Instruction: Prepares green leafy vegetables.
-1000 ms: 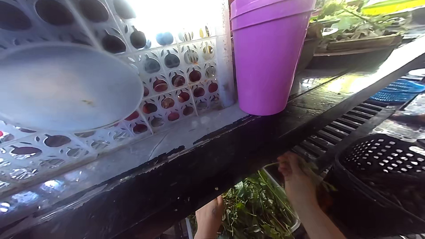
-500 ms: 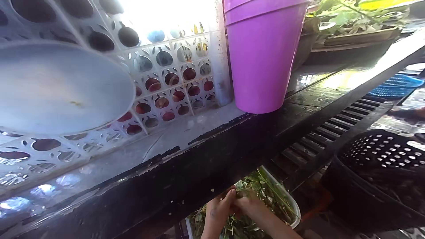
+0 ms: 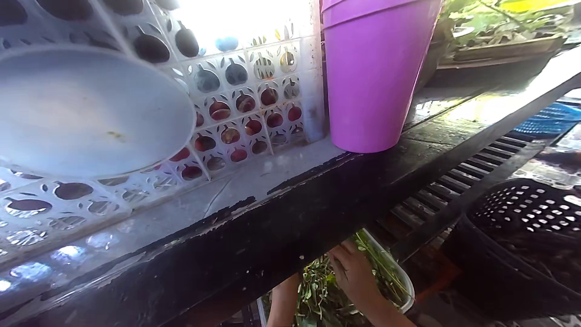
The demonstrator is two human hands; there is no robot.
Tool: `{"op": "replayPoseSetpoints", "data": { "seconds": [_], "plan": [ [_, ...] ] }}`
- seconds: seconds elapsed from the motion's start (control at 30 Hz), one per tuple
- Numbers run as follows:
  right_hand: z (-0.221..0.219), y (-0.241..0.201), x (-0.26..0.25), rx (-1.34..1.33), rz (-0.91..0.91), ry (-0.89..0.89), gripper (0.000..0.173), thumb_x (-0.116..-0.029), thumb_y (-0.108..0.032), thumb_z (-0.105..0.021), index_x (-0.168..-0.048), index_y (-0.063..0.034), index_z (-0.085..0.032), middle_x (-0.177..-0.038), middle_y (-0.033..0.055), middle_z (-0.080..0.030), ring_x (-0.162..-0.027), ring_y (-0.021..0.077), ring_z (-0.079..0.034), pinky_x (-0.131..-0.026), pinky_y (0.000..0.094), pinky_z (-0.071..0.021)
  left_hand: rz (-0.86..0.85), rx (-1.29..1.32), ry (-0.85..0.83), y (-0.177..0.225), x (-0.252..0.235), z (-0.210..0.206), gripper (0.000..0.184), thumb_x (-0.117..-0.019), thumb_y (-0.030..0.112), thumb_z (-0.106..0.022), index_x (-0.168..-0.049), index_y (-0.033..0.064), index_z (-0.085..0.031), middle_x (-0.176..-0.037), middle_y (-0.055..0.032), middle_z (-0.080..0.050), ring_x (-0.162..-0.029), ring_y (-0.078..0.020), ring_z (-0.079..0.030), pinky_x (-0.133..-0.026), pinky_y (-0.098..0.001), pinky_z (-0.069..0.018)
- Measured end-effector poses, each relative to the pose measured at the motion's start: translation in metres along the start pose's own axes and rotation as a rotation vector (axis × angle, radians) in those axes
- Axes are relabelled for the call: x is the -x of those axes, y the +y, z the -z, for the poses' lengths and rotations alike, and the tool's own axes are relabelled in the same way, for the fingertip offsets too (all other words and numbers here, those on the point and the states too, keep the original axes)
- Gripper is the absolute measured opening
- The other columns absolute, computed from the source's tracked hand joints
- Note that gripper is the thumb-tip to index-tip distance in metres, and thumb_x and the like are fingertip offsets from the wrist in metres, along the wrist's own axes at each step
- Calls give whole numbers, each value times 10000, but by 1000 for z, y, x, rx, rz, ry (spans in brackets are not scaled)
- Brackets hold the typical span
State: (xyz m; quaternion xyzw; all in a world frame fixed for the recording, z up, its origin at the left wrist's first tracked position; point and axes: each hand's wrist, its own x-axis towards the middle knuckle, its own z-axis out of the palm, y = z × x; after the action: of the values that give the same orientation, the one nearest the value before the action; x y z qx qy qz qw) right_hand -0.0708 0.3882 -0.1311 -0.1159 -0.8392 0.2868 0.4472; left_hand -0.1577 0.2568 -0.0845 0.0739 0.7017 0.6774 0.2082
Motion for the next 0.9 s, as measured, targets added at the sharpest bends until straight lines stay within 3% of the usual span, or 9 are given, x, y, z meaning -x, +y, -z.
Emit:
{"op": "replayPoseSetpoints", "data": {
  "seconds": [0.1, 0.33, 0.4, 0.47, 0.53, 0.6, 0.67, 0.77, 0.9],
  "plan": [
    [8, 7, -6, 164, 108, -28, 282, -976, -235, -620, -1216, -291, -757, -923, 8, -690, -825, 159, -684, -652, 319, -584, -96, 14, -154, -34, -14, 2, 178, -1034, 159, -602, -1014, 9, -697, -762, -70, -676, -492, -85, -503, -446, -226, -412],
    [7, 17, -7, 296, 74, -99, 108, -862, -239, -675, -901, -196, -766, -860, 6, -677, -823, 193, -687, -640, 368, -577, -75, -49, -331, -22, -1, 0, 249, -1067, 195, -539, -1067, 17, -714, -802, -63, -704, -509, -66, -519, -464, -203, -416],
    [14, 11, -13, 121, -193, -125, 127, -884, -182, -676, -932, -120, -776, -914, 50, -702, -865, 205, -696, -718, 413, -594, -67, -109, -362, -22, -1, 0, 257, -1062, 223, -552, -1046, 37, -729, -766, -26, -688, -512, -47, -512, -459, -189, -395],
    [25, 7, -24, -285, -647, -76, 174, -988, -115, -587, -996, -31, -739, -907, 45, -671, -818, 136, -632, -744, 331, -526, -85, -140, -369, -26, -2, -1, 259, -1055, 225, -565, -988, 44, -738, -717, -4, -660, -526, -39, -509, -471, -191, -384],
    [31, 10, -36, -669, -1061, 108, 203, -1058, -144, -524, -990, -31, -679, -779, 18, -586, -648, 97, -536, -603, 252, -458, -97, -158, -351, -28, -4, -2, 252, -1049, 219, -578, -964, 49, -745, -719, -3, -665, -562, -51, -546, -509, -204, -424],
    [34, 20, -43, -808, -1227, 239, 209, -1071, -182, -486, -927, -96, -611, -703, -12, -519, -562, 85, -504, -517, 230, -456, -109, -185, -321, -28, -4, 0, 247, -1042, 216, -590, -951, 52, -749, -732, -7, -685, -600, -67, -591, -556, -222, -474],
    [39, 23, -41, -707, -998, 198, 201, -1064, -112, -477, -1000, -30, -649, -832, 27, -598, -726, 98, -574, -666, 246, -493, -121, -214, -303, -29, -5, 1, 250, -1040, 223, -590, -949, 56, -752, -723, -4, -681, -604, -70, -599, -572, -231, -487],
    [42, 23, -33, -229, -299, -108, 228, -999, -145, -536, -1027, -25, -727, -1149, 93, -689, -1113, 200, -643, -974, 409, -534, -119, -252, -306, -29, -7, 3, 249, -1040, 232, -595, -950, 63, -755, -733, 4, -689, -624, -68, -610, -602, -235, -499],
    [24, 14, -8, 156, 128, -357, 161, -965, -154, -616, -1092, -194, -707, -1173, -1, -722, -1159, 218, -673, -961, 473, -562, -114, -243, -314, -30, -8, 4, 255, -1035, 261, -608, -945, 75, -758, -729, 3, -687, -617, -77, -605, -596, -241, -496]
  ]
}}
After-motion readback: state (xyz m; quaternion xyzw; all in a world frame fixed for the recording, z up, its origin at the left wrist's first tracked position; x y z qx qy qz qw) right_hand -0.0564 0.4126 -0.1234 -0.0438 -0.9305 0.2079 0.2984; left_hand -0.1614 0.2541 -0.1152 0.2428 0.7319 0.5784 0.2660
